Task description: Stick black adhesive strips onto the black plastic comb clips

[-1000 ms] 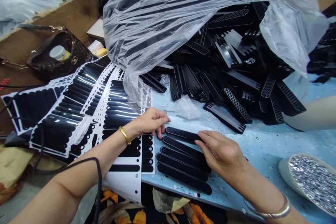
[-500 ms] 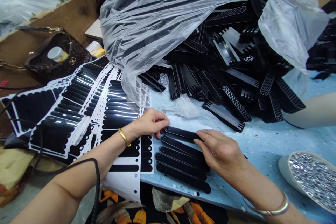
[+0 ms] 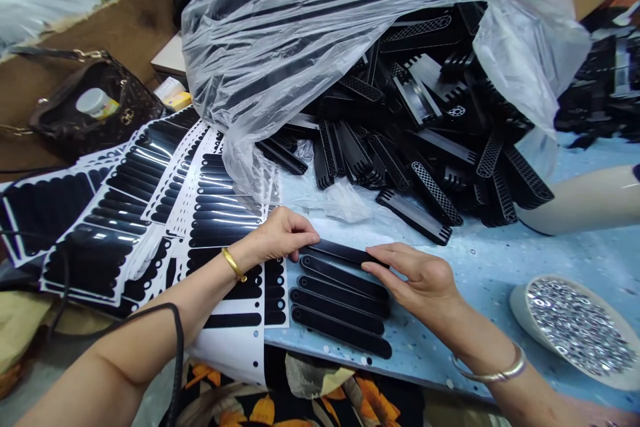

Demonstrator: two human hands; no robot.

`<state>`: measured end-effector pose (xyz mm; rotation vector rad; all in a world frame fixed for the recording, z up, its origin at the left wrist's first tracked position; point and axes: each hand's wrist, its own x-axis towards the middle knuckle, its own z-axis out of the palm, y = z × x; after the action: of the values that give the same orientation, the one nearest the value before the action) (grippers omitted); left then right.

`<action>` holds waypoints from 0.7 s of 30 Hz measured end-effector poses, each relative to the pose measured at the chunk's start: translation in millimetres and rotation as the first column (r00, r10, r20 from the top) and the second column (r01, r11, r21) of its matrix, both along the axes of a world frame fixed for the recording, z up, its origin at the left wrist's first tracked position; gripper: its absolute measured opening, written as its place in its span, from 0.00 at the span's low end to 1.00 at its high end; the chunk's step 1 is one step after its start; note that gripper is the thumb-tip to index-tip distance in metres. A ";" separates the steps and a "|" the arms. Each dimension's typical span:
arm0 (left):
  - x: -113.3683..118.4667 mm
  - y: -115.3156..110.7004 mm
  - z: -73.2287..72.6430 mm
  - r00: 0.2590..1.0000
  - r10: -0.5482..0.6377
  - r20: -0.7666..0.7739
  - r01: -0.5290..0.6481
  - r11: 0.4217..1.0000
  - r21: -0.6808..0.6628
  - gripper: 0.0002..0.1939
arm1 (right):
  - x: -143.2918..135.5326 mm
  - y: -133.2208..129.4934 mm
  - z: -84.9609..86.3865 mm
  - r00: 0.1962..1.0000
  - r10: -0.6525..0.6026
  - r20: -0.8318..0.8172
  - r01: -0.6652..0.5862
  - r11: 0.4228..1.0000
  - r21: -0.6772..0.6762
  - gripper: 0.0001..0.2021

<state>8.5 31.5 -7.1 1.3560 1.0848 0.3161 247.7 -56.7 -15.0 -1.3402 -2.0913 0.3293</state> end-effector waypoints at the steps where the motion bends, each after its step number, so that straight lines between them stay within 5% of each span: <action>1: -0.2 0.0 -1.1 1.000 0.001 0.002 -0.001 1.000 -0.002 0.06 | 0.3 -0.4 -1.0 1.000 -0.007 -0.016 0.007 1.000 0.003 0.06; 21: -6.0 1.5 -12.2 0.999 -0.051 0.017 0.050 0.998 0.035 0.11 | -3.7 -9.3 -10.2 0.997 0.000 -0.071 0.006 0.997 0.080 0.10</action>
<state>2.5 33.0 -19.3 1.4068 1.0328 0.3101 244.0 -66.0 -25.2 -1.2668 -2.0223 0.2840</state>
